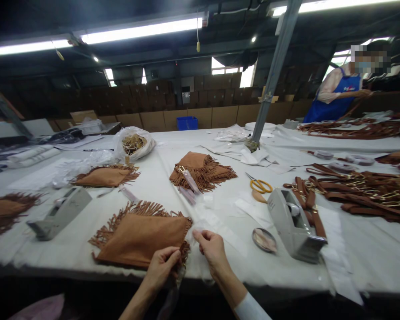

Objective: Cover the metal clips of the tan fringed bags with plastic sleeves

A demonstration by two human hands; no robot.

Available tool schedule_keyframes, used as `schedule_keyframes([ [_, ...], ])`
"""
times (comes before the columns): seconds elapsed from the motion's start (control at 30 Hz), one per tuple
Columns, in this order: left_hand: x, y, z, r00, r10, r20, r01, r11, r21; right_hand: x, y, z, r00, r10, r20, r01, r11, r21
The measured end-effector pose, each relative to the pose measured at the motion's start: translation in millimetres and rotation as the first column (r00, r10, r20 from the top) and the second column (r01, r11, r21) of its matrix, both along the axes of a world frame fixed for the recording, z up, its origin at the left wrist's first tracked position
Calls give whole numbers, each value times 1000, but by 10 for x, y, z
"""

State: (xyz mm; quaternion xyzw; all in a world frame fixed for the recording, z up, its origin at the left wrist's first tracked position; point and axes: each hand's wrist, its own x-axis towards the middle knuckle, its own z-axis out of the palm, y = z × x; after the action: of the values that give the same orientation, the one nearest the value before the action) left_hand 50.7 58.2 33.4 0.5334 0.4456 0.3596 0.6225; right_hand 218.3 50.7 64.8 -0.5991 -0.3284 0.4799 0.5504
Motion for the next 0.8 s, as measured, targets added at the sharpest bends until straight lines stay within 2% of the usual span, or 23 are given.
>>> schedule_keyframes([
  [0.3, 5, -3, 36, 999, -2, -47, 6, 996, 89, -25, -6, 66, 996, 64, 69, -65, 998, 8],
  [0.5, 14, -6, 10, 999, 4, -37, -1, 997, 75, -41, -48, 88, 985, 117, 129, -118, 993, 4],
  [0.8, -10, -52, 21, 1000, 6, -24, -5, 998, 70, -123, -88, 23, 942, 204, 264, -210, 978, -8],
])
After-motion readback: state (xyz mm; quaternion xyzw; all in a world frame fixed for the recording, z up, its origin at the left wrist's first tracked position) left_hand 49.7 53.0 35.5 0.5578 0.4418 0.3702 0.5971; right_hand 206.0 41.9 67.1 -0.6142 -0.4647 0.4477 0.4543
